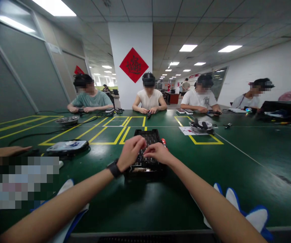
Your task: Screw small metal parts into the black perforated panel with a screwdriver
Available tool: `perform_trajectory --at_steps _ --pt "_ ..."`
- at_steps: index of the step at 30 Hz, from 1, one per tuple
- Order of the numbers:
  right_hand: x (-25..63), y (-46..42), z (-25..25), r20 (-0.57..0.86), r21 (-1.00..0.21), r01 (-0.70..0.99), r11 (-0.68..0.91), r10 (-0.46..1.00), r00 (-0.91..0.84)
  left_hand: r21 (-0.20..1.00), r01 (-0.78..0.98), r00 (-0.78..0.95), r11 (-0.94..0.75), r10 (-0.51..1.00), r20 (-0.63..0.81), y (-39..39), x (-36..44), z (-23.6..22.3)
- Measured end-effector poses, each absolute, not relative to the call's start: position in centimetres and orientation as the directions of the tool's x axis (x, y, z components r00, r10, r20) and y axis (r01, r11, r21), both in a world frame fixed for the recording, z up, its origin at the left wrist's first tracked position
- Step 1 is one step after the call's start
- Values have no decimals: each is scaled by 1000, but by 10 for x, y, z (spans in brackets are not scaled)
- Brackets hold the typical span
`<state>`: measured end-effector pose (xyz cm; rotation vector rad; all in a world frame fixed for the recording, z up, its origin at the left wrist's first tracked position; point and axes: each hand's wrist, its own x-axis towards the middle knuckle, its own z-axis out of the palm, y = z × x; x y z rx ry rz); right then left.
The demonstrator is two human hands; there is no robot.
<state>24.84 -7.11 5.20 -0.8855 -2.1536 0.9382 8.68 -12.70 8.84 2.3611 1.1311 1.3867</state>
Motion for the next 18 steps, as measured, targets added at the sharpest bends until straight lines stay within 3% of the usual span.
perform_trajectory --at_steps 2,4,9,13,18 --pt "250 -74 51 251 -780 325 535 743 -621 482 642 99 -596 688 719 -86 60 70" --pt "251 -76 50 228 -773 318 550 707 -669 482 703 47 -523 710 702 -56 38 44" --pt "253 -79 53 234 -678 351 645 643 -730 581 700 105 -415 865 490 -28 18 -1" --pt "254 -79 58 232 -592 330 735 548 -804 626 664 122 -409 885 449 -28 20 -4" --pt "253 -81 61 202 -567 357 743 545 -814 648 643 123 -408 891 438 -28 19 -2"
